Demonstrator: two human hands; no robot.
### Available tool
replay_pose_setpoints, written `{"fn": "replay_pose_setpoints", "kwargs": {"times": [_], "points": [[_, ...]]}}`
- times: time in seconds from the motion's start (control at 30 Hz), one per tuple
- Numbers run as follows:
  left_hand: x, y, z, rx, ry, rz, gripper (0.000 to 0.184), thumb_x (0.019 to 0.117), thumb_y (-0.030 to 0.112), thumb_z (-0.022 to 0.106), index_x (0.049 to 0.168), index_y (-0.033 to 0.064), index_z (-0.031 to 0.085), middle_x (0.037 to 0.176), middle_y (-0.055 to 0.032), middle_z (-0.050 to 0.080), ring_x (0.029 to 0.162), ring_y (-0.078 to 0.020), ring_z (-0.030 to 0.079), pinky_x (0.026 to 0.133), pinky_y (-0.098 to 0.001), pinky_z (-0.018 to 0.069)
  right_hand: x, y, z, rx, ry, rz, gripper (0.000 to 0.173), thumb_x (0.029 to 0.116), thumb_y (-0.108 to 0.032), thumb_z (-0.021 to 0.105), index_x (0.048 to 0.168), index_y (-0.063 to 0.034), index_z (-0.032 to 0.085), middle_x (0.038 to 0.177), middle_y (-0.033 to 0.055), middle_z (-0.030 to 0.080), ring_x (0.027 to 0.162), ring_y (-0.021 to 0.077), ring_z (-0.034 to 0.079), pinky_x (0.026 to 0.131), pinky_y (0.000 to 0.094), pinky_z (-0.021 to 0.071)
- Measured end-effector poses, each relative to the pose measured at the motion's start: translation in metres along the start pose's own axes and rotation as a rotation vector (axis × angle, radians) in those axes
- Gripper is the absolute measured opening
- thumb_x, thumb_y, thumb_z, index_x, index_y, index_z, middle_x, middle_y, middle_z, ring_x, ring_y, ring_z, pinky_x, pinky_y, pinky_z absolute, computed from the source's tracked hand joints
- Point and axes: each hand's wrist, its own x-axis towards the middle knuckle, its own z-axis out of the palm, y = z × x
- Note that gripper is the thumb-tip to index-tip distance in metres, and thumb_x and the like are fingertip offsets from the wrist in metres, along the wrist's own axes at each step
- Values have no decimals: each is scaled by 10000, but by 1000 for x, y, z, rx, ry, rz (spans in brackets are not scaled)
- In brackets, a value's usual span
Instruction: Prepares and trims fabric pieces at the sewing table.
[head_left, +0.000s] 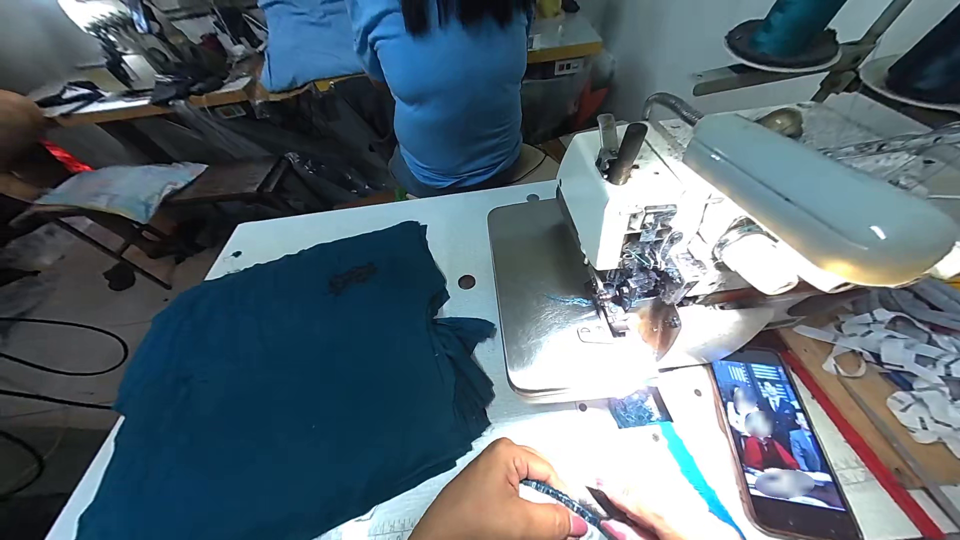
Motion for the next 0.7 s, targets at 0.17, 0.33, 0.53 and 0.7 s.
{"fn": "replay_pose_setpoints", "kwargs": {"times": [0.17, 0.33, 0.53, 0.7], "points": [[1, 13, 3, -4, 40, -133, 88, 833, 175, 782, 773, 116, 756, 768, 127, 652, 733, 79, 590, 647, -137, 473, -4, -3, 0, -110, -50, 10, 231, 997, -118, 637, 1148, 39, 714, 880, 183, 713, 739, 220, 692, 678, 320, 577], [0, 3, 2, -3, 29, -17, 137, 853, 172, 781, 783, 56, 755, 748, 81, 656, 719, 70, 585, 630, -128, 458, -2, -4, 1, -149, -42, -17, 219, 995, -116, 636, 1142, 27, 713, 905, 175, 716, 752, 207, 690, 688, 294, 573], [0, 17, 3, -9, 57, -163, 82, 819, 172, 776, 751, 142, 741, 761, 159, 642, 720, 97, 578, 642, -132, 468, -5, -1, 4, -95, -24, -30, 208, 999, -103, 636, 1137, 36, 705, 917, 182, 721, 779, 200, 699, 718, 285, 577], [0, 18, 5, -18, 66, -165, 88, 814, 173, 783, 742, 148, 740, 749, 164, 634, 712, 98, 574, 634, -130, 464, -2, -1, 5, -100, -30, -31, 215, 998, -97, 633, 1152, 34, 703, 917, 179, 718, 773, 199, 694, 712, 277, 572]]}}
